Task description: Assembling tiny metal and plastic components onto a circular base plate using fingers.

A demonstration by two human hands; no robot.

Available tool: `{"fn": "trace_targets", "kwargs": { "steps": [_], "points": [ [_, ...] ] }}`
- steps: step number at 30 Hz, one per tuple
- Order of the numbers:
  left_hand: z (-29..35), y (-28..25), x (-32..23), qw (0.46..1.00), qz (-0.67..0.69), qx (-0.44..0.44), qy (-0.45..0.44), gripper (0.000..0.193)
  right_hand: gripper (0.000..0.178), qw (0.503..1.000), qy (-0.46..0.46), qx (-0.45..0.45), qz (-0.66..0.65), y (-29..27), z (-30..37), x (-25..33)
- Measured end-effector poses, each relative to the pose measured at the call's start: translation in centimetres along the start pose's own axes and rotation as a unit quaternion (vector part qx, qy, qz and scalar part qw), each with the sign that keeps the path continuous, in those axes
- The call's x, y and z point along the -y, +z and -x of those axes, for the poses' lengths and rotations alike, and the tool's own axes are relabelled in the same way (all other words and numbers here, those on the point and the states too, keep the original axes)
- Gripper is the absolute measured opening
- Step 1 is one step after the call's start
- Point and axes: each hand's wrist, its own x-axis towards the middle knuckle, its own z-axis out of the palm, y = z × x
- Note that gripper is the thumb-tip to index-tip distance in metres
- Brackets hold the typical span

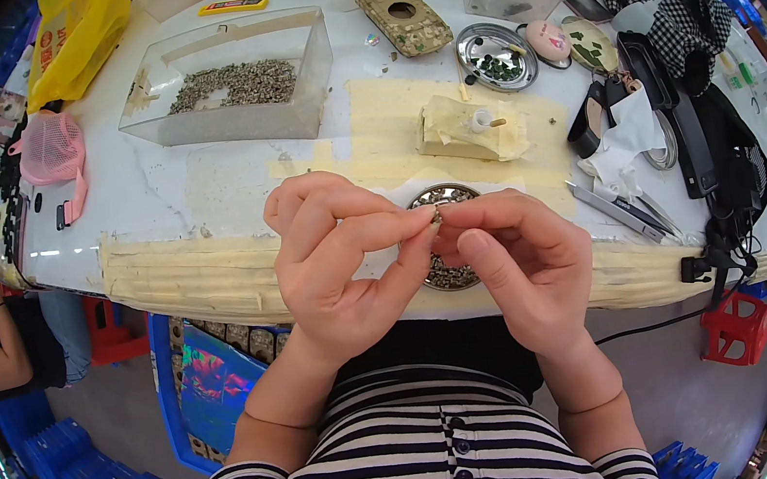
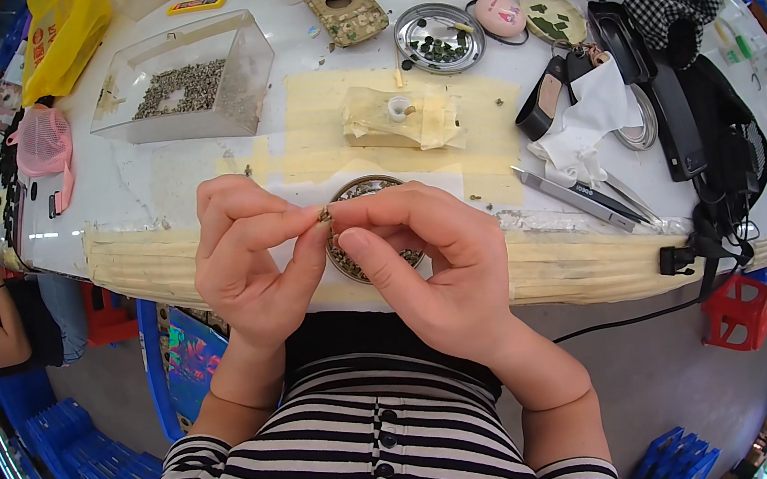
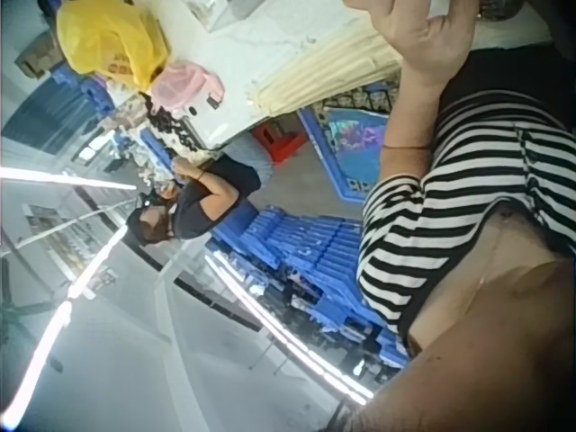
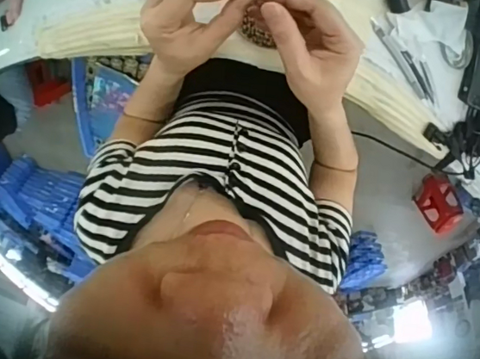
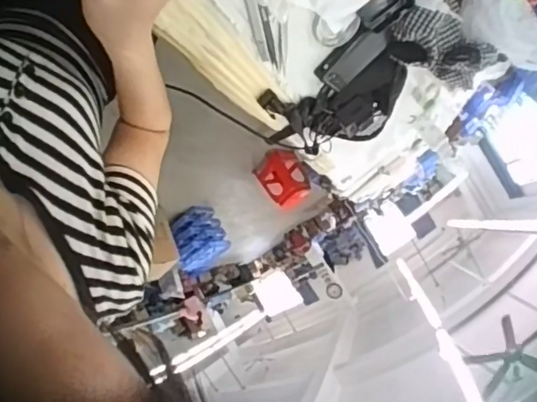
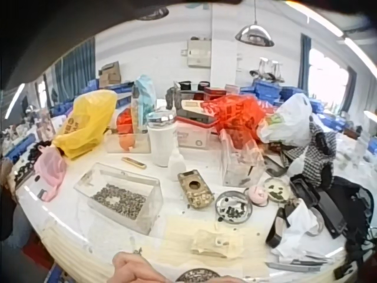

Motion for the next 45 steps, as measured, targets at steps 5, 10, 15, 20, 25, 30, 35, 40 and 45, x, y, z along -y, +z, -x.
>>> {"fn": "trace_targets", "kwargs": {
  "steps": [5,10,15,20,25,30,35,40,45],
  "points": [
    [-0.1,-0.2,0.0,1.000,0.012,0.022,0.010,0.025,0.024,0.990,0.084,0.018,-0.114,0.1,-0.1,0.2],
    [-0.2,-0.1,-0.1,1.000,0.003,0.024,0.012,0.026,0.021,0.997,0.055,-0.001,-0.057,0.1,-0.2,0.1],
    [-0.2,-0.1,0.0,1.000,-0.007,0.012,0.005,0.026,0.019,0.983,-0.116,-0.069,0.126,0.4,-0.3,-0.7],
    [-0.2,-0.1,0.0,1.000,-0.001,0.007,-0.004,0.025,0.020,0.975,-0.141,-0.058,0.161,0.3,-0.4,-0.9],
    [-0.1,-0.2,0.1,0.999,0.029,0.021,-0.005,0.026,0.018,0.999,-0.020,-0.038,0.024,0.5,-0.2,-0.6],
    [0.0,-0.1,0.3,0.999,0.032,0.010,0.000,0.030,0.016,0.988,0.079,0.003,-0.134,0.3,-0.2,0.1],
    [-0.2,-0.2,-0.1,1.000,0.007,0.021,0.007,0.028,0.016,0.994,-0.052,-0.058,0.072,0.5,-0.1,-0.2],
    [-0.1,-0.1,0.1,1.000,0.000,0.008,0.003,0.029,0.023,0.951,-0.205,-0.073,0.221,0.5,-0.3,-0.6],
    [0.0,-0.2,0.3,1.000,0.017,0.010,-0.001,0.028,0.021,0.967,-0.164,-0.051,0.189,0.4,-0.4,-0.8]
  ]
}}
